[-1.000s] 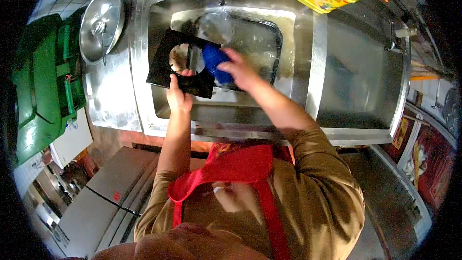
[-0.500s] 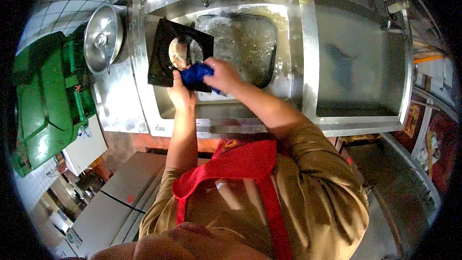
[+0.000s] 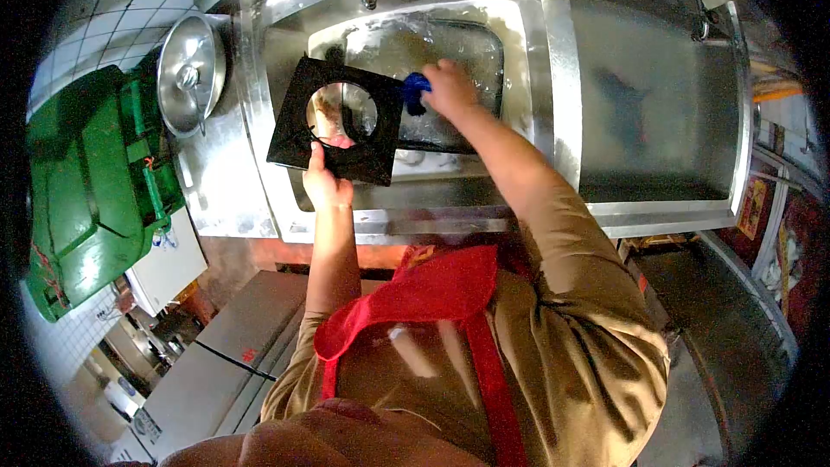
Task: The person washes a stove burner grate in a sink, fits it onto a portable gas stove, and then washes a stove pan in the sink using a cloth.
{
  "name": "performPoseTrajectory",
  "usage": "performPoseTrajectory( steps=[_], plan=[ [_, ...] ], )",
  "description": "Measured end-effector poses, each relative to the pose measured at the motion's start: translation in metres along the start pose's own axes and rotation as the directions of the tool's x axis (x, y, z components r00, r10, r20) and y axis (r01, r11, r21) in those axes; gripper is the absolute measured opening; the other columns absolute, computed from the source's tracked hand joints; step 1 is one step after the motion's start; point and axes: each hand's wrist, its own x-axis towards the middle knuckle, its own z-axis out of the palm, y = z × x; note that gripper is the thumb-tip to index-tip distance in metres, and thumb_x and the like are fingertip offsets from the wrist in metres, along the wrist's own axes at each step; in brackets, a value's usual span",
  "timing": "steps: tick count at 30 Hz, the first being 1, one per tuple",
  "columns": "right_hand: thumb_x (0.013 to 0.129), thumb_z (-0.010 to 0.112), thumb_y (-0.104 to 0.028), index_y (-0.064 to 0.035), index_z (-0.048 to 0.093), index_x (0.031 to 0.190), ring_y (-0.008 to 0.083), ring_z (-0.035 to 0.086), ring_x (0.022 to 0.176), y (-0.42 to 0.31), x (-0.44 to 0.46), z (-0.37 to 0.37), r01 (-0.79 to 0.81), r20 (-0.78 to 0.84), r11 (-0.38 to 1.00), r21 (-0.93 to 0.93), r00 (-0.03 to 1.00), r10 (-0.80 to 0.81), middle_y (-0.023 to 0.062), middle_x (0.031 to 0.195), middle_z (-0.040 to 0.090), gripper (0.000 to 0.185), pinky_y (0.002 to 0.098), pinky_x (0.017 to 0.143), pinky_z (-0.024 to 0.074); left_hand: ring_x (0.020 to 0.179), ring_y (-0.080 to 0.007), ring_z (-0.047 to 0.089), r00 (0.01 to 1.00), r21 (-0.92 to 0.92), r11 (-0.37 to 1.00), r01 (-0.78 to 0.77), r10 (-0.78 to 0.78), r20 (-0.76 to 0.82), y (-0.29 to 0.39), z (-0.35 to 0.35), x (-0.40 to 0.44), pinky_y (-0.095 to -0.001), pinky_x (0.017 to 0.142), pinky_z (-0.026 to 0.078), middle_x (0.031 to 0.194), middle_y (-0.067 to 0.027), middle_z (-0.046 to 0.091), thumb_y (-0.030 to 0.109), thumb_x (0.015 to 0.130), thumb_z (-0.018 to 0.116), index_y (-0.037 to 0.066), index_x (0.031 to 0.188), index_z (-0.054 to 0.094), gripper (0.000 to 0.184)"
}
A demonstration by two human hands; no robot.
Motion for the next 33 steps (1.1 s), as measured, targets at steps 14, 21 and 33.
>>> performPoseTrajectory(
  steps=[14, 21, 33],
  plan=[
    [0.07, 0.064, -0.006, -0.0026, 0.054, 0.114, 0.018, 0.056, 0.095, -0.007, 0.007, 0.009, -0.424, 0.44, 0.197, 0.884, 0.897, -0.041, 0.0072, 0.103, 0.06, 0.045, 0.03, 0.086, 0.0426, 0.089, -0.0284, 0.058, 0.972, -0.031, 0.98, 0.198, -0.192, 0.136, -0.003, -0.021, 0.022, -0.0412, 0.084, 0.047, 0.099, -0.0188, 0.059, 0.0, 0.083, 0.044, -0.001, 0.112, 0.047, 0.029],
    [0.066, 0.072, -0.024, -0.0056, 0.059, 0.102, 0.0258, 0.062, 0.085, -0.084, -0.008, 0.0, 0.178, -0.128, 0.577, 0.797, 0.984, -0.127, 0.0132, 0.095, 0.063, 0.042, 0.032, 0.078, 0.0475, 0.08, -0.0213, 0.054, 0.978, -0.116, 0.987, 0.108, -0.084, 0.193, 0.019, -0.002, 0.02, -0.0386, 0.078, 0.046, 0.093, -0.0126, 0.059, -0.001, 0.082, 0.044, 0.004, 0.115, 0.047, 0.034],
    [0.077, 0.065, -0.031, -0.0094, 0.052, 0.112, 0.0337, 0.057, 0.092, 0.059, -0.001, 0.036, -0.154, -0.268, 0.985, -0.076, 0.955, 0.129, 0.0179, 0.101, 0.058, 0.043, 0.0432, 0.078, 0.0462, 0.078, -0.0234, 0.055, 0.975, 0.078, 0.997, -0.025, 0.007, 0.224, 0.049, -0.025, 0.01, -0.0386, 0.077, 0.047, 0.083, -0.0122, 0.058, 0.001, 0.084, 0.047, 0.0, 0.12, 0.044, 0.036]
  ],
)
